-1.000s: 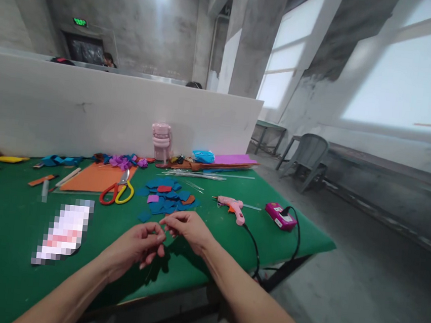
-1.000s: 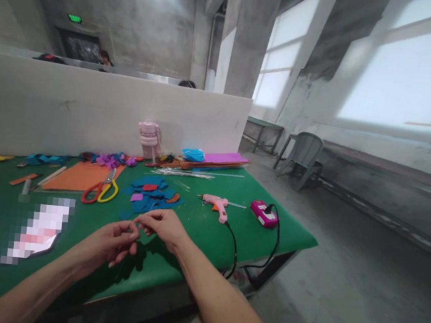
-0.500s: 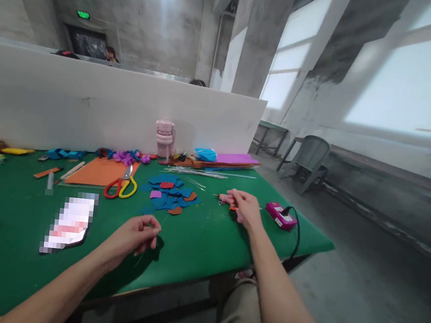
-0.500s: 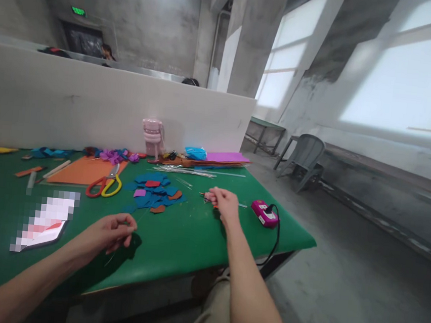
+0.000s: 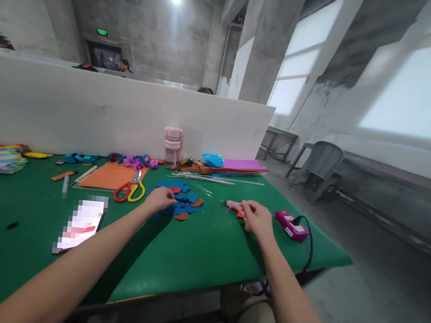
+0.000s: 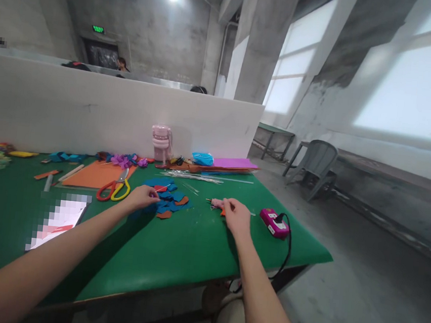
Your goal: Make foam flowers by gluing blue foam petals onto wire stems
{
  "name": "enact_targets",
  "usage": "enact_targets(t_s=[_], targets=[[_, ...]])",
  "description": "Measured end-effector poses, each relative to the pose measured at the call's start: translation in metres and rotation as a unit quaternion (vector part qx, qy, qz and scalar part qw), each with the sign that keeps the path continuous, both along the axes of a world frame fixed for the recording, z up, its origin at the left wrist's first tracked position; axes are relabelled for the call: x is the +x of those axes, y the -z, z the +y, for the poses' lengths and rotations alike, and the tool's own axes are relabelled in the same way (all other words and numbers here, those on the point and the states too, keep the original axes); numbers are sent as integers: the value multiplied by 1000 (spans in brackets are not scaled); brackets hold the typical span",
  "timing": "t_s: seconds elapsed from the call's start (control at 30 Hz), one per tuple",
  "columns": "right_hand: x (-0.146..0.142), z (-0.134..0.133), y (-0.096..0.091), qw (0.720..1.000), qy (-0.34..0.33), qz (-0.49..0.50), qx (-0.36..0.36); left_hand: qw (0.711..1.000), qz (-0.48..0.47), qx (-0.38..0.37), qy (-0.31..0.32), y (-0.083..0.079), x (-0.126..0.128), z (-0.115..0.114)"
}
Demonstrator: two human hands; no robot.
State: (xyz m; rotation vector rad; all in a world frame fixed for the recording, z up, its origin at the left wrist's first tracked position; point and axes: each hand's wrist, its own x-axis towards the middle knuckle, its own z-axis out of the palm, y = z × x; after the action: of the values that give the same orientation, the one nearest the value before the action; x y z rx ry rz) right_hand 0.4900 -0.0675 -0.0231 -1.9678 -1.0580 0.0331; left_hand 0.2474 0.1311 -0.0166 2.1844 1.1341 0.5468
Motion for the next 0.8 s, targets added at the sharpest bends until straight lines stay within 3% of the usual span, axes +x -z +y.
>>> enact_targets(t_s=[0.1,0.2,0.33,0.4,0.47,0.53,0.6,0.63,0.8], targets=[[-26,8,-4,996,-81,2,31,999,17,-30,5,4,16,9],[-39,13,-6,991,-126,9,43,998,12,-69,4,-1,16,5],[-52,20,-4,982,-173,54,53,992,-12,-127,-8,-17,-1,-15],[-66,22,-5,970,-200,123,56,986,-48,-160,-19,-23,-10,-33],[-84,23,-6,937,-241,247,50,968,-130,-214,-28,-24,-14,-55],[-103,23,-9,872,-297,389,20,939,-226,-258,-34,-20,-15,-78],[-119,22,-10,814,-334,475,-9,925,-281,-252,-45,-13,-13,-98],[-123,23,-10,805,-334,491,-13,923,-292,-245,-49,-10,-13,-106],[-122,25,-4,836,-292,464,-5,924,-269,-270,-33,-8,-19,-120]])
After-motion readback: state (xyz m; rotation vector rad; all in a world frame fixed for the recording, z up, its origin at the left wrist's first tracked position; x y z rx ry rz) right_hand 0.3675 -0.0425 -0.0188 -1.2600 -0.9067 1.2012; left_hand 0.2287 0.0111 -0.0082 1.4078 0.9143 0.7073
